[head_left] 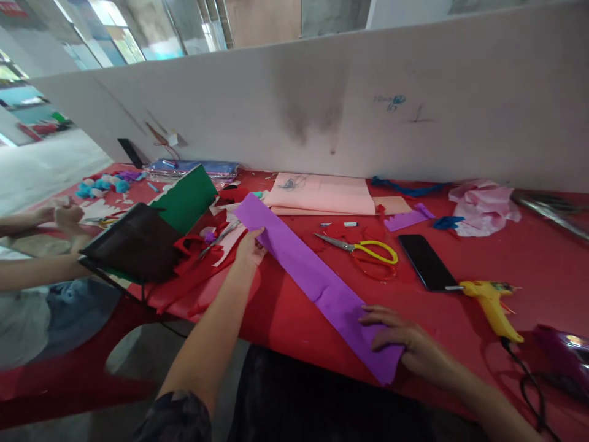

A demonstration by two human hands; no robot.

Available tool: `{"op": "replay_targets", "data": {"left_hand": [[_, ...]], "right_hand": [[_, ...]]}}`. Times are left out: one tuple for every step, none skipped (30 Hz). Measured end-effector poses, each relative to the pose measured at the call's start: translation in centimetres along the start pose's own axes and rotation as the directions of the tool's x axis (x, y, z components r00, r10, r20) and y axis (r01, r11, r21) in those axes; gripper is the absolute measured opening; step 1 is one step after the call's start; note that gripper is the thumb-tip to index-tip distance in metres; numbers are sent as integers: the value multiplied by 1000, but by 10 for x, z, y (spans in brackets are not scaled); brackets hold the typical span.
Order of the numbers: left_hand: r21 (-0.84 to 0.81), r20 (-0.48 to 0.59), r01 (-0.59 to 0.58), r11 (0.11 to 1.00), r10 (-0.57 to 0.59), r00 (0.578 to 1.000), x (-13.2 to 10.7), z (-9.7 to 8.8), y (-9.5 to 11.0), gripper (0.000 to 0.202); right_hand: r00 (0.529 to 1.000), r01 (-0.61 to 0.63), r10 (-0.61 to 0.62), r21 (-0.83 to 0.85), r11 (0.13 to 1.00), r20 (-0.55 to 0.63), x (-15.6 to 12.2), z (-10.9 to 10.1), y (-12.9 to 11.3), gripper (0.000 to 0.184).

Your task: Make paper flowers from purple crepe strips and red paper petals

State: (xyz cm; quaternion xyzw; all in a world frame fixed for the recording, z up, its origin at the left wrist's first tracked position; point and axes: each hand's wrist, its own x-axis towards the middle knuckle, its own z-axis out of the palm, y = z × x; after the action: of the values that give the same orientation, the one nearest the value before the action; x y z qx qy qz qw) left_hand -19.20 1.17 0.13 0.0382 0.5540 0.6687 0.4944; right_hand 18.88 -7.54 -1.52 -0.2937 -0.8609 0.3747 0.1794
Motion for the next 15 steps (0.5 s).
{"op": "replay_targets", "data": {"left_hand": [[-1, -1, -19, 1000, 19, 1000, 0, 1, 1, 10], [1, 1, -37, 999, 37, 999, 1, 1, 2, 9], [8, 1, -52, 999, 52, 999, 2, 1, 3, 7], [18, -2, -66, 998, 66, 998, 4, 1, 3, 7], [30, -7, -80, 996, 81, 997, 5, 0, 3, 9], [44, -13, -96, 994, 97, 995, 7, -1, 4, 12], [58, -20, -115, 992, 116, 993, 8, -4, 4, 13], [72, -25, -137, 988, 139, 990, 9, -6, 5, 13], [87, -30, -164, 983, 168, 985, 10, -9, 7, 11], [103, -35, -196, 975, 200, 979, 10, -12, 9, 11], [122, -44, -231, 965, 238, 970, 9, -14, 13, 13], [142, -57, -271, 952, 282, 958, 8, -16, 17, 16], [166, -74, -313, 935, 329, 941, 8, -18, 23, 21], [194, -94, -356, 914, 378, 921, 7, -18, 30, 25], [227, -111, -394, 891, 426, 898, 8, -17, 37, 30]], "right_hand": [[1000, -2, 1, -41, 999, -9, -2, 1, 2, 46], [1000, -3, 2, -80, 997, -19, -4, 1, 4, 47], [1000, -2, -1, -112, 994, -25, -6, 2, 7, 48], [1000, 4, -8, -134, 991, -30, -7, 2, 9, 48], [999, 9, -14, -150, 989, -34, -9, 2, 12, 46], [999, 13, -20, -159, 987, -40, -10, 2, 14, 44], [999, 17, -25, -162, 987, -46, -11, 2, 15, 42], [998, 21, -30, -158, 987, -56, -12, 2, 15, 40], [996, 23, -34, -142, 990, -78, -13, 3, 14, 38], [993, 8, -22, -114, 993, -117, -13, 4, 12, 35], [984, -35, 22, -75, 997, -175, -14, 6, 9, 32], [962, -112, 103, -23, 993, -252, -13, 7, 5, 28], [919, -215, 217, 45, 976, -330, -12, 9, 0, 25], [852, -320, 344, 127, 939, -394, -10, 11, -5, 23], [780, -405, 458, 214, 889, -427, -8, 12, -9, 25]]}}
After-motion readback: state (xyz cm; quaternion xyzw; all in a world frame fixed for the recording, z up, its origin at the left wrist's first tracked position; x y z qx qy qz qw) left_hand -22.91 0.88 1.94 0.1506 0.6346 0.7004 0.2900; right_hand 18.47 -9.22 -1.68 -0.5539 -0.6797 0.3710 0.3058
